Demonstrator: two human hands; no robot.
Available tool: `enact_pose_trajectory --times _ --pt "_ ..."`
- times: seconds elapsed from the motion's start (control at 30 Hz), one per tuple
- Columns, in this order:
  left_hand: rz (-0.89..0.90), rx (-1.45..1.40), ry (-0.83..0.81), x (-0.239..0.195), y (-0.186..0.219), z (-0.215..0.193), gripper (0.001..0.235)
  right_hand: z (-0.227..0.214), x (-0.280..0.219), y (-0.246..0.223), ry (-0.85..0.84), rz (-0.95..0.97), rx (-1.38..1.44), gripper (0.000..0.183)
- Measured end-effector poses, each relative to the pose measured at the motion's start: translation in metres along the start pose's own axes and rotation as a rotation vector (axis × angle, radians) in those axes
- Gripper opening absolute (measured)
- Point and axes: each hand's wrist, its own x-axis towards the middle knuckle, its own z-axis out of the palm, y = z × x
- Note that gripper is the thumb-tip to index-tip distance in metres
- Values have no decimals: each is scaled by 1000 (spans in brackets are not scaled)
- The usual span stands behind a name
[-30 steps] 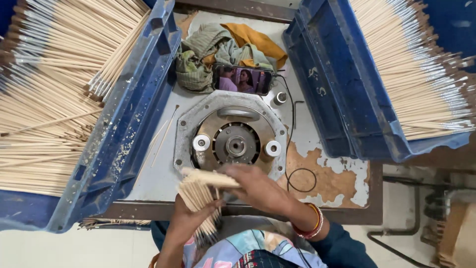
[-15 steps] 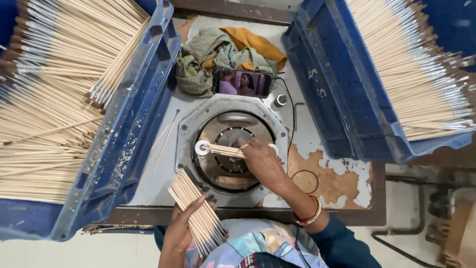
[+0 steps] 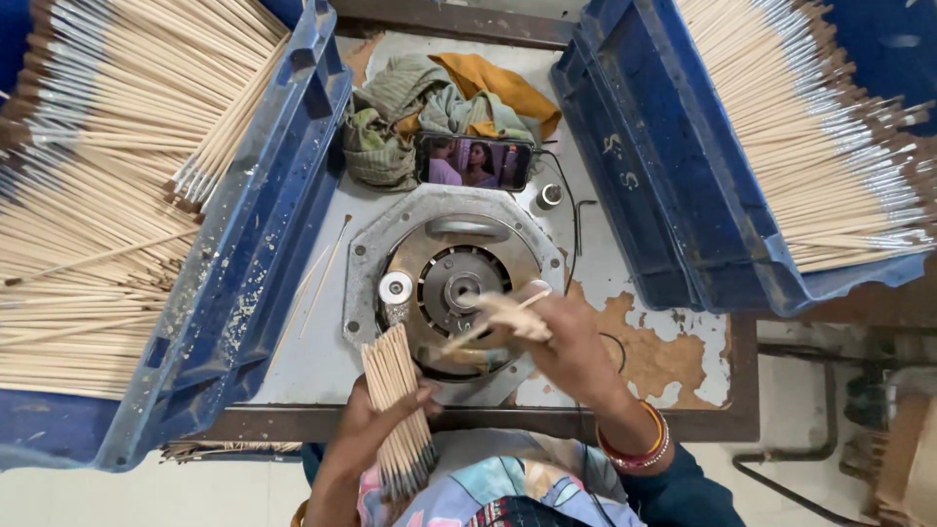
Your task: Operating a machine to apply coating to incense sticks.
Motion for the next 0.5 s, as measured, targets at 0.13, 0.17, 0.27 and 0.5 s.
enact_pose_trajectory --times 0.13,0.17,0.27,0.5 --pt "-178 -371 216 0 -12 -1 41 14 29 30 264 -51 -412 46" --pt "-178 -369 211 -1 -12 -2 41 19 31 31 268 -48 -414 46" --pt "-184 -351 293 -8 -19 -3 42 33 35 39 153 136 -396 46" --pt "-122 -307 299 -5 -21 -5 47 27 32 8 237 -23 -231 44"
